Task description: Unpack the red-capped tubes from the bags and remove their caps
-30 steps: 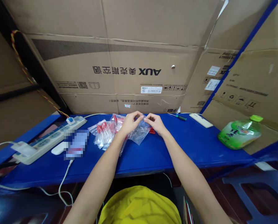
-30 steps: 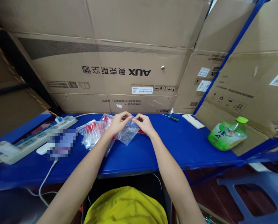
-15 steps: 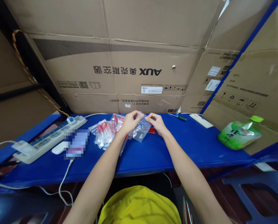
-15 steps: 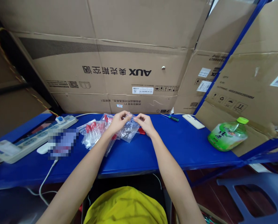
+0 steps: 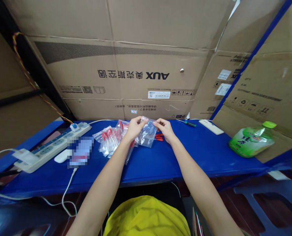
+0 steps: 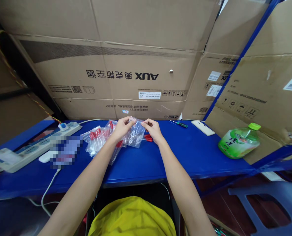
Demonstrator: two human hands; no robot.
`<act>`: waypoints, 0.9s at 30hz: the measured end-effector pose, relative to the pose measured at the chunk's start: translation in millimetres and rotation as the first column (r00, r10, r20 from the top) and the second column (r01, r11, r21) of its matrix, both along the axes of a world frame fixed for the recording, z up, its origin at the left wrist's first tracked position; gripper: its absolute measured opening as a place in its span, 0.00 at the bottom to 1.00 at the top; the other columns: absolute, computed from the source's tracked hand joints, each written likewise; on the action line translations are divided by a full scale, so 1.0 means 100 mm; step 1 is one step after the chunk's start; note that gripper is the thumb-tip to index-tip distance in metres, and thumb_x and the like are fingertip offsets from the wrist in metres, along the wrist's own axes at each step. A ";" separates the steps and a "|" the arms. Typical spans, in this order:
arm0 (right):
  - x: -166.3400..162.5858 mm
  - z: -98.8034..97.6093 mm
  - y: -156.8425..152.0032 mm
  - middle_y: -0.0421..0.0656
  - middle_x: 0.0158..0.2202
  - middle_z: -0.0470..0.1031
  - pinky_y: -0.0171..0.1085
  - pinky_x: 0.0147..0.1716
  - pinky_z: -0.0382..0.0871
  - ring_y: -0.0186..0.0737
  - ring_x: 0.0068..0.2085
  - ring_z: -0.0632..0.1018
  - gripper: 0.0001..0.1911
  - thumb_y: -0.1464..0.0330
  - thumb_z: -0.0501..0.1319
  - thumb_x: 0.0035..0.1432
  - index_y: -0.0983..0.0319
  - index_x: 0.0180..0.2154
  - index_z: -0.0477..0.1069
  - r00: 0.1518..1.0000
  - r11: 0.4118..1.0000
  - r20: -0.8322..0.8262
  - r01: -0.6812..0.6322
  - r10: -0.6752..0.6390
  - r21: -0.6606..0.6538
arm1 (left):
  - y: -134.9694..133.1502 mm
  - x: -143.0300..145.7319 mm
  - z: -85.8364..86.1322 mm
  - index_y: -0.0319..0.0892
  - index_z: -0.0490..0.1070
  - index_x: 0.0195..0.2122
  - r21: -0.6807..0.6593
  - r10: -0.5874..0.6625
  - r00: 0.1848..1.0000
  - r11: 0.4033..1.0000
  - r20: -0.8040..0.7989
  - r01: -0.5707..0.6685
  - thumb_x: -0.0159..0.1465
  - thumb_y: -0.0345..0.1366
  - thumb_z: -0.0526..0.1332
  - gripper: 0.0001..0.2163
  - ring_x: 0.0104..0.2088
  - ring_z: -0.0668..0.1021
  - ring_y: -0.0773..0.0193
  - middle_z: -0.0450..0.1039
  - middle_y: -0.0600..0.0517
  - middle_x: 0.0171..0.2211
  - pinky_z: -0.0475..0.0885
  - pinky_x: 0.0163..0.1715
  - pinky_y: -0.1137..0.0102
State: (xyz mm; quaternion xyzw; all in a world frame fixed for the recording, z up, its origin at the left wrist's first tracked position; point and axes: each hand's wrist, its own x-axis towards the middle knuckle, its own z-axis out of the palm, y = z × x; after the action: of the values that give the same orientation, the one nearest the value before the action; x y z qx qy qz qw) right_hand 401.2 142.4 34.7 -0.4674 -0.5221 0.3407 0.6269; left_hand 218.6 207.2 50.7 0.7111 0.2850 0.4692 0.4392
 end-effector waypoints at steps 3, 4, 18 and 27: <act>0.02 -0.01 0.00 0.36 0.23 0.69 0.35 0.28 0.63 0.35 0.26 0.68 0.26 0.45 0.75 0.46 0.58 0.26 0.70 1.000 1.000 0.017 -0.011 0.011 0.017 | -0.02 0.00 0.01 0.41 0.77 0.34 -0.032 -0.059 0.998 0.998 -0.024 0.058 0.63 0.53 0.68 0.18 0.31 0.75 0.63 0.77 0.51 0.30 0.70 0.33 0.69; 0.03 -0.01 0.00 0.36 0.23 0.69 0.35 0.28 0.63 0.35 0.26 0.68 0.26 0.45 0.75 0.46 0.58 0.26 0.70 0.999 1.000 0.027 -0.018 0.017 0.018 | -0.02 0.00 0.02 0.41 0.77 0.34 -0.037 -0.078 0.997 0.996 -0.023 0.077 0.62 0.53 0.69 0.18 0.31 0.75 0.63 0.77 0.51 0.29 0.70 0.33 0.69; 0.03 0.00 0.02 0.37 0.21 0.68 0.36 0.26 0.61 0.35 0.25 0.66 0.22 0.46 0.73 0.49 0.58 0.28 0.76 1.000 1.000 -0.001 0.018 -0.018 0.019 | 0.02 0.00 -0.02 0.41 0.80 0.33 -0.185 0.033 0.998 0.983 0.055 -0.023 0.58 0.50 0.73 0.16 0.31 0.77 0.63 0.79 0.50 0.30 0.71 0.32 0.69; 0.04 -0.05 0.08 0.37 0.26 0.71 0.34 0.25 0.63 0.34 0.26 0.70 0.24 0.46 0.72 0.51 0.57 0.30 0.69 0.983 0.993 -0.150 0.112 -0.107 0.026 | 0.05 0.00 -0.05 0.41 0.81 0.35 -0.148 0.026 1.000 0.989 0.002 -0.026 0.60 0.57 0.70 0.21 0.33 0.79 0.61 0.80 0.49 0.32 0.71 0.31 0.69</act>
State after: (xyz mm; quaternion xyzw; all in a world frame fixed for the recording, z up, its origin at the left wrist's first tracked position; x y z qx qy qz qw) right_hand 405.6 150.5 29.5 -0.4579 -0.4532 0.3305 0.6897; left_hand 218.8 212.7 45.5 0.6719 0.3273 0.4541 0.4851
